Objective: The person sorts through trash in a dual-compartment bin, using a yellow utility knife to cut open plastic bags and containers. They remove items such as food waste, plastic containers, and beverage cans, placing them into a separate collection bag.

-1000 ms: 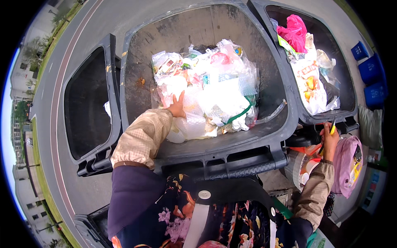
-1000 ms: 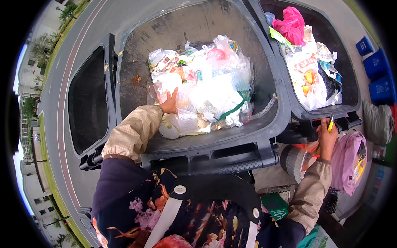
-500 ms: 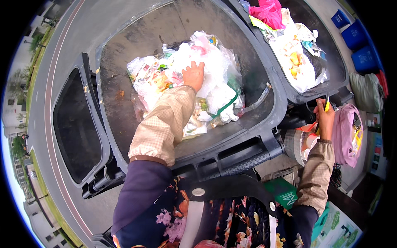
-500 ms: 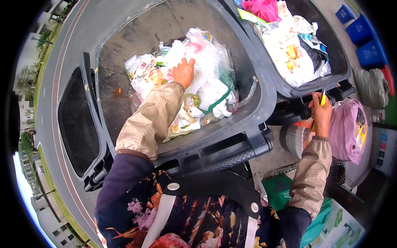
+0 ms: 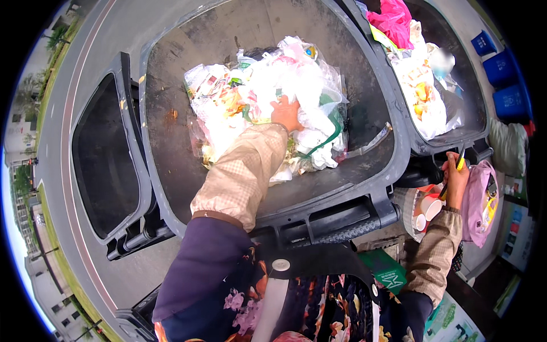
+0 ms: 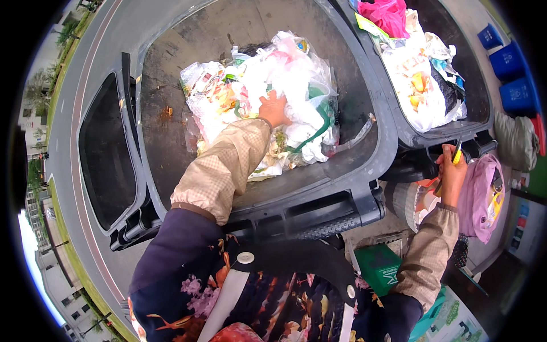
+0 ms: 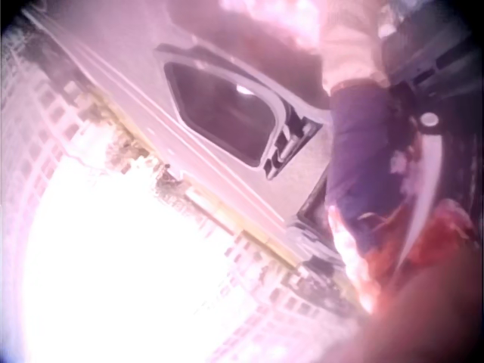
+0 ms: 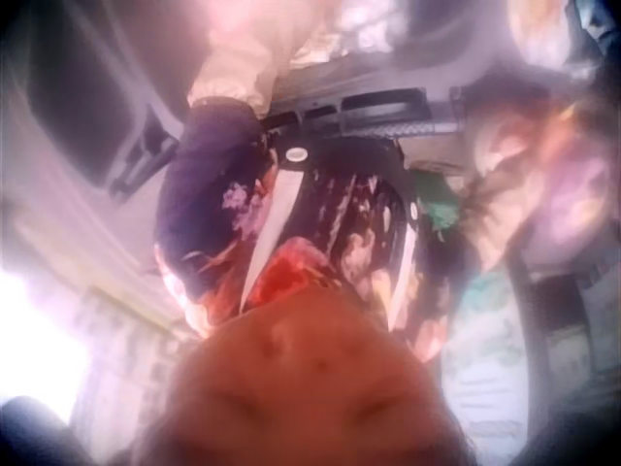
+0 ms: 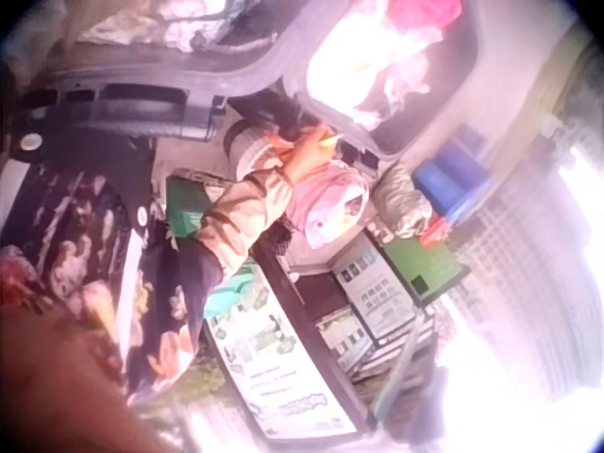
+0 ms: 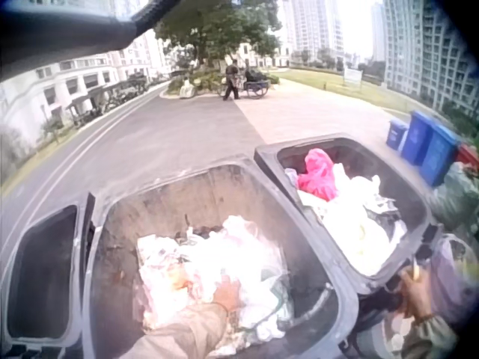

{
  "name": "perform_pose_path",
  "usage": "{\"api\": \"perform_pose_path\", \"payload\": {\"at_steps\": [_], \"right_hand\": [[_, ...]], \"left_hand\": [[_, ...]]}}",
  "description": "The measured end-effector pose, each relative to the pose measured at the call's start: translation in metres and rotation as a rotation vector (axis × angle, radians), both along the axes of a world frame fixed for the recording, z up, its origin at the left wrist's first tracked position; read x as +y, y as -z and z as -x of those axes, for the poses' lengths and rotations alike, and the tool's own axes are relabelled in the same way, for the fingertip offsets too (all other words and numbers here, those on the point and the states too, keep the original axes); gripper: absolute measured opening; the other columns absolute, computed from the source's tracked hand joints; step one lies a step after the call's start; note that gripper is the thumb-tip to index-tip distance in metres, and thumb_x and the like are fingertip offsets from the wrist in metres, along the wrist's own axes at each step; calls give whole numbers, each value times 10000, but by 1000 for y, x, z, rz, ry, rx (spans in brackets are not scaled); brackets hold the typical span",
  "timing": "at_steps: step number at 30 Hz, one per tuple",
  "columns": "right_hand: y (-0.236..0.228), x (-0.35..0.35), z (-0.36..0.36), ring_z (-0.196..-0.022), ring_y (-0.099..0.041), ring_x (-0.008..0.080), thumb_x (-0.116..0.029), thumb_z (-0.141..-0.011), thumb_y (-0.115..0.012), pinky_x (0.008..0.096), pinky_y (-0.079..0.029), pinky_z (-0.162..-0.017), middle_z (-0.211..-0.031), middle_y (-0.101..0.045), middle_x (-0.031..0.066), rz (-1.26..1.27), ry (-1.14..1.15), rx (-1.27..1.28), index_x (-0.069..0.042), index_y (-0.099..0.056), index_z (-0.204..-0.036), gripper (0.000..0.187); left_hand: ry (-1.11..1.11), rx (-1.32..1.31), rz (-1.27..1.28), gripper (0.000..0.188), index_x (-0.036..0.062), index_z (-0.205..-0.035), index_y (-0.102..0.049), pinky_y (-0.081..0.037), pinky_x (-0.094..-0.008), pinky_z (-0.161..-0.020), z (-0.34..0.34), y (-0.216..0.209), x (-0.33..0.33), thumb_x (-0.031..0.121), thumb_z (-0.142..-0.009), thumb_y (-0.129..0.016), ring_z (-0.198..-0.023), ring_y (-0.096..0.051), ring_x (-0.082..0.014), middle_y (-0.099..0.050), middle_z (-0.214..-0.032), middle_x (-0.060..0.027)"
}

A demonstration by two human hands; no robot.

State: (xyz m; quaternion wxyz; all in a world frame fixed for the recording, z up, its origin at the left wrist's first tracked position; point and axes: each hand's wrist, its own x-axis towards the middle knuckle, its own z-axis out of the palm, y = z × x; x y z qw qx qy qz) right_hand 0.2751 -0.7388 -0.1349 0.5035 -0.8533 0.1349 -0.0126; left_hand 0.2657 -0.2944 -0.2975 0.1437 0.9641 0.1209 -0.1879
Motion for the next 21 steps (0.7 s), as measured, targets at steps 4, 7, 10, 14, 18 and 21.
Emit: {"api": "perform_pose_path", "payload": {"at_steps": [4,7,10,14,18,21], "right_hand": [[1,1,-4,-393,-368,22,-195,-854,-554,171,-262,-344,-546,-498,-23,21,-10,10,-72,-582,-870,127],[0,4,-6,-388,-366,23,-192,-854,-552,173,-259,-340,-539,-497,-22,4,-15,18,-75,-580,-862,121],[5,-3,-6,-377,-363,29,-194,-857,-547,179,-253,-329,-537,-499,-14,8,-41,21,-69,-572,-865,127],[8,-6,-10,-373,-364,32,-196,-858,-545,181,-256,-325,-538,-497,-15,40,-65,19,-59,-565,-883,141],[1,-4,-9,-381,-378,29,-187,-856,-550,170,-267,-326,-578,-517,3,0,-90,-47,-29,-565,-915,169],[-43,68,13,-385,-381,23,-176,-849,-562,167,-273,-331,-618,-548,18,-130,-182,-109,-25,-575,-952,184]], "left_hand": [[-249,-178,343,554,14,-1042,-572,-461,-332,-777,-11,7,111,214,-550,-731,-929,-567,-277,-595,-967,-158],[-592,54,970,452,-47,-1004,-572,-469,-290,-726,5,-18,174,144,-607,-677,-865,-592,-211,-607,-955,-146],[-635,48,1012,376,-52,-1008,-551,-511,-335,-680,25,-85,170,69,-662,-638,-782,-618,-209,-598,-947,-125],[-758,-60,1271,327,-54,-997,-545,-532,-338,-656,55,-150,171,-34,-673,-584,-740,-616,-213,-602,-904,-139],[-647,-264,1134,378,-65,-1042,-521,-509,-320,-704,84,-182,185,-5,-676,-593,-792,-609,-217,-599,-930,-137],[-693,-450,1113,351,-62,-1023,-532,-499,-313,-724,101,-205,151,6,-685,-596,-804,-602,-206,-601,-924,-122]]}}
